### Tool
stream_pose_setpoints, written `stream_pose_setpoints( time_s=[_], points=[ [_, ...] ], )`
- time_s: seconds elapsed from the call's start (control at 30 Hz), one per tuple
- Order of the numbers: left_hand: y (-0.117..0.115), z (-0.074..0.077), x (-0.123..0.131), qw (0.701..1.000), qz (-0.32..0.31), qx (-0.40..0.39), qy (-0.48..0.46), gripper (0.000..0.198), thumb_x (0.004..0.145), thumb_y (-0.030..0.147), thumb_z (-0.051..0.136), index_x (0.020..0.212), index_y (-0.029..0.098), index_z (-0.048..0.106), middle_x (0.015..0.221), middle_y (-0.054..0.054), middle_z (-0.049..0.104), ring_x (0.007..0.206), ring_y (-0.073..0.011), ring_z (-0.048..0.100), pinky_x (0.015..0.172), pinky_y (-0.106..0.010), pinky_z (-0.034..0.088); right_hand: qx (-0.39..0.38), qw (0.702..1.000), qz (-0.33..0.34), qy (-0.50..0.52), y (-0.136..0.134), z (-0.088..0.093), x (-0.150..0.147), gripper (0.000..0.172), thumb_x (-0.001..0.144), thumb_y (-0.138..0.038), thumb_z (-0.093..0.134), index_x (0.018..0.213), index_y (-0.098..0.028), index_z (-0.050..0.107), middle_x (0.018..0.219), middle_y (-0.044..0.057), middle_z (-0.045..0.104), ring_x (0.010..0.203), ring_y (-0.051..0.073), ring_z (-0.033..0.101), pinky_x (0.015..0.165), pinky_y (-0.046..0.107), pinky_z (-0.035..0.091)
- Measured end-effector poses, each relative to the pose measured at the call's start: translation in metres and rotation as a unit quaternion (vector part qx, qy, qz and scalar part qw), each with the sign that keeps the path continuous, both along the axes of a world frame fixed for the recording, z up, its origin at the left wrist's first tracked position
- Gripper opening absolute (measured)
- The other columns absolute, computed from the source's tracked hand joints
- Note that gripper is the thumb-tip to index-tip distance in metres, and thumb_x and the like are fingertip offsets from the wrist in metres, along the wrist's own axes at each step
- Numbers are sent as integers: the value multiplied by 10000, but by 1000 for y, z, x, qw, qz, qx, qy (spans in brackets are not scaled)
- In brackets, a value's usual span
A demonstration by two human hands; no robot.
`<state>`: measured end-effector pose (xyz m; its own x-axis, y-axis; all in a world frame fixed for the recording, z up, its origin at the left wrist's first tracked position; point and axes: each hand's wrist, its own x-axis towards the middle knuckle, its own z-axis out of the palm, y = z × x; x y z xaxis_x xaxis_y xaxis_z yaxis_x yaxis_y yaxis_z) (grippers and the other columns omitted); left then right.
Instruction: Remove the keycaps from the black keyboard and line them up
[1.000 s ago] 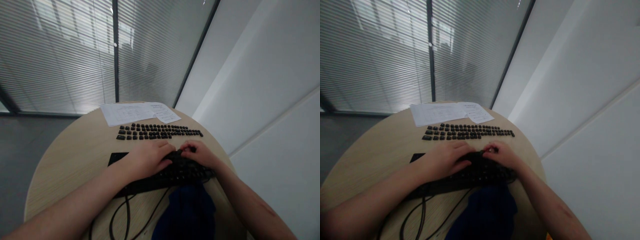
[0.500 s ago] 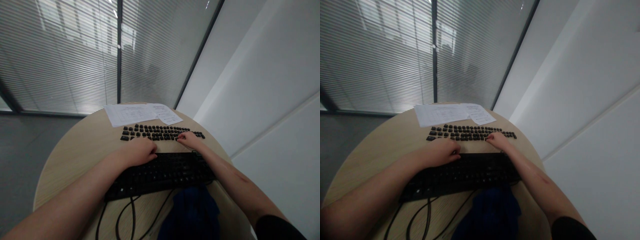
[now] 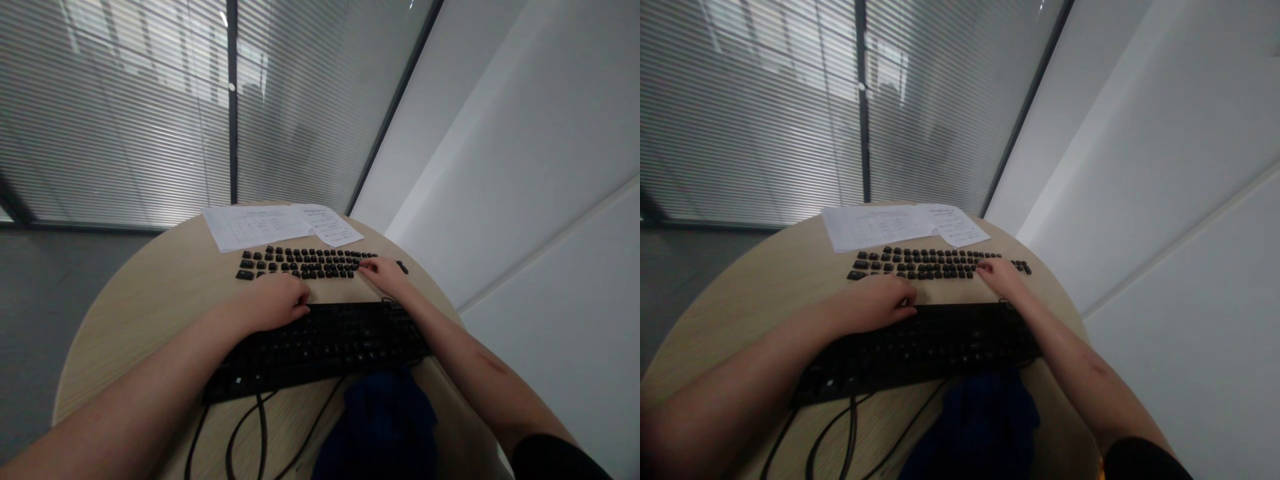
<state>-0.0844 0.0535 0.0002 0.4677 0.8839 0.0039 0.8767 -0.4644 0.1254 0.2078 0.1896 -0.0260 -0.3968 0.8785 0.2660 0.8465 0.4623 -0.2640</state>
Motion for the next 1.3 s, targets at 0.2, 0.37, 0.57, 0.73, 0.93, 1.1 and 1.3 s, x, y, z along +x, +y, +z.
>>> stream_pose_setpoints(
  time_s=[0.2,0.37,0.57,0.73,0.93,1.1,1.3],
  points=[
    [3,-2,0,1000,9,-21,-7,179,917,342,636,899,212,758,955,-94,768,884,-277,701,748,-356,495,-58,902,50,425,-61,28,33,484,1019,-539,410,1005,-205,762,858,81,728,788,228,693,786,391,590],
    [9,-12,0,999,5,-25,-34,237,907,390,649,1024,192,706,1082,-106,743,952,-272,693,824,-360,500,-302,768,75,559,-101,22,40,431,964,-615,552,894,-219,707,454,-76,407,403,123,389,470,276,495],
    [16,-24,-4,998,17,-44,-47,310,933,456,583,1065,193,682,1094,-111,730,957,-273,690,841,-365,499,-392,727,104,554,-108,-4,37,371,873,-541,756,1054,-236,647,674,-42,644,501,123,570,484,256,532],
    [17,-26,-6,996,17,-82,-44,325,961,476,516,993,222,716,986,-83,749,897,-256,688,793,-346,483,-387,763,149,496,-105,-13,40,397,883,-534,768,1102,-224,651,794,1,721,621,142,675,581,267,569],
    [15,-22,-4,995,23,-92,-34,332,961,470,515,967,216,730,953,-85,753,868,-252,686,766,-339,474,-295,845,139,423,-104,-16,37,584,917,-769,562,810,-200,627,523,-33,579,447,104,528,462,219,422],
    [15,-20,-3,996,12,-89,-27,320,966,460,520,937,218,726,931,-79,751,836,-242,681,741,-333,466,-247,873,101,409,-106,-21,33,638,905,-830,489,760,-214,568,489,-52,501,412,101,450,420,216,351],
    [17,-20,-3,994,9,-98,-36,313,967,457,525,927,216,720,910,-68,750,810,-224,675,723,-315,459,-204,900,103,371,-109,-27,32,561,979,-723,464,764,-214,559,519,-48,489,439,100,432,435,219,318]
  ],
)
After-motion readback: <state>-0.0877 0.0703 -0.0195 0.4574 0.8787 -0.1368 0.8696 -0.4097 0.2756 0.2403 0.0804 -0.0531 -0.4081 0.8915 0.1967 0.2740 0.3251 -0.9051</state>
